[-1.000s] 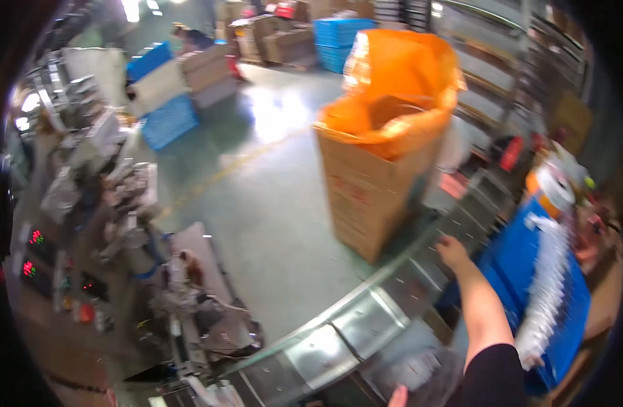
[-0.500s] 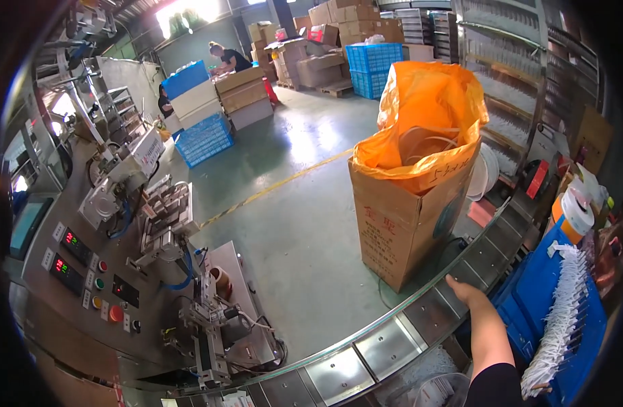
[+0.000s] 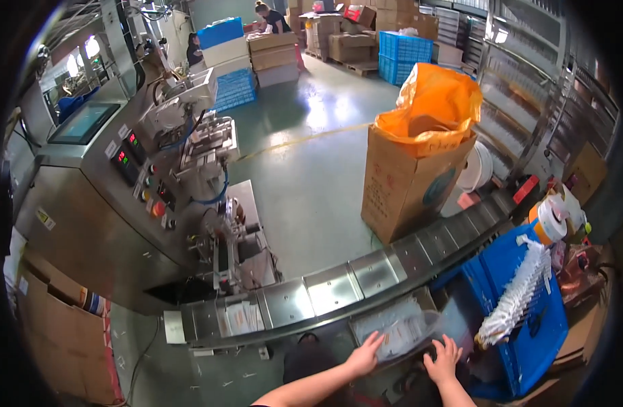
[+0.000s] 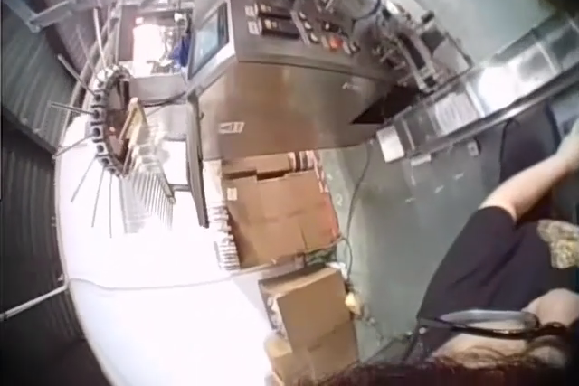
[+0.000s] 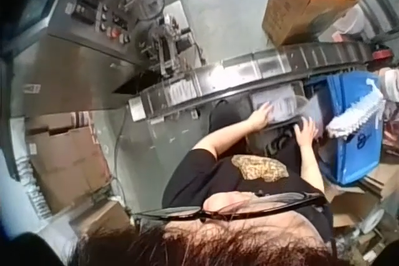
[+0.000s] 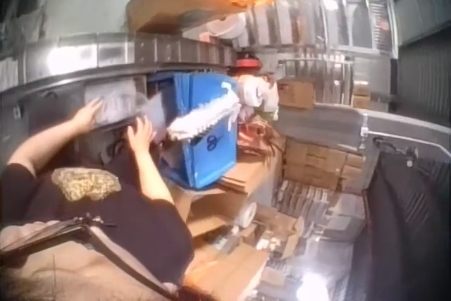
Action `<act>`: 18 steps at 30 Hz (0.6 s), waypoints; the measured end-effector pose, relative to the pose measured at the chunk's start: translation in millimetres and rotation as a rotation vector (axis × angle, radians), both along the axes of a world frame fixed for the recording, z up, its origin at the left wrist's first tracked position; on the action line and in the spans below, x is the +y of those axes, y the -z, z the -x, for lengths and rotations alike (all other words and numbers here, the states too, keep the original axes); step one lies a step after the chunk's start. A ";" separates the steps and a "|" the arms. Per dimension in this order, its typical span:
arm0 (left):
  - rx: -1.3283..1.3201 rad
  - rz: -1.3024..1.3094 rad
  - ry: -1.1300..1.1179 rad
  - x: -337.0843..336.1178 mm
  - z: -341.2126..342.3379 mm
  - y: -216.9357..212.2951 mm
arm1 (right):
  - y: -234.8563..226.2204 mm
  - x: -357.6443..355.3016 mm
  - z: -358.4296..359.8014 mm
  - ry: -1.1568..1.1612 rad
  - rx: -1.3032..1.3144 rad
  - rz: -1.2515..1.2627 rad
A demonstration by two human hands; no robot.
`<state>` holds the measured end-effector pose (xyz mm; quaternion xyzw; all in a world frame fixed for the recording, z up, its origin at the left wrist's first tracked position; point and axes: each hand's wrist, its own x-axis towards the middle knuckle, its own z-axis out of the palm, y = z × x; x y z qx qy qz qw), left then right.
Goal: Picking small white packets from a moving conveyor belt and placing them into larger plastic bags.
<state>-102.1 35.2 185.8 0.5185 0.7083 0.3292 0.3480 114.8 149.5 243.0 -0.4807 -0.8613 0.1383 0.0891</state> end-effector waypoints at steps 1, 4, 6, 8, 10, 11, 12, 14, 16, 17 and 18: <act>0.034 0.026 0.023 -5.9 5.5 -13.0 | -2.0 -15.5 -14.3 -0.035 -0.019 0.027; 0.248 -0.096 0.074 -35.3 27.6 -50.7 | -9.1 -47.6 -51.2 -0.123 -0.114 0.008; 0.597 -0.120 0.071 -58.4 45.7 -88.1 | -3.2 -58.7 -70.7 -0.147 -0.152 0.072; 0.734 0.029 -0.011 -93.3 52.6 -89.5 | -9.4 -71.4 -60.3 -0.169 -0.121 0.082; 0.767 0.238 0.033 -114.6 47.7 -89.6 | 5.3 -60.0 -55.9 -0.245 -0.148 -0.021; 0.779 0.134 0.037 -118.6 46.3 -73.4 | 22.7 -53.9 -67.8 -0.280 -0.132 -0.082; 0.837 0.142 0.011 -106.2 53.2 -74.1 | 11.3 -47.7 -60.5 -0.299 -0.071 -0.094; 0.722 0.272 0.125 -77.8 48.5 -96.9 | -22.1 -43.6 -54.3 -0.202 -0.193 0.081; 0.562 0.396 0.251 -52.5 37.1 -111.7 | -20.0 -39.6 -54.9 -0.210 -0.225 0.155; 0.538 0.236 0.190 -54.7 39.0 -92.7 | -25.5 -35.1 -49.5 -0.231 -0.271 0.201; 0.481 0.334 0.242 -42.4 43.6 -105.5 | -35.8 -30.0 -45.1 -0.242 -0.324 0.247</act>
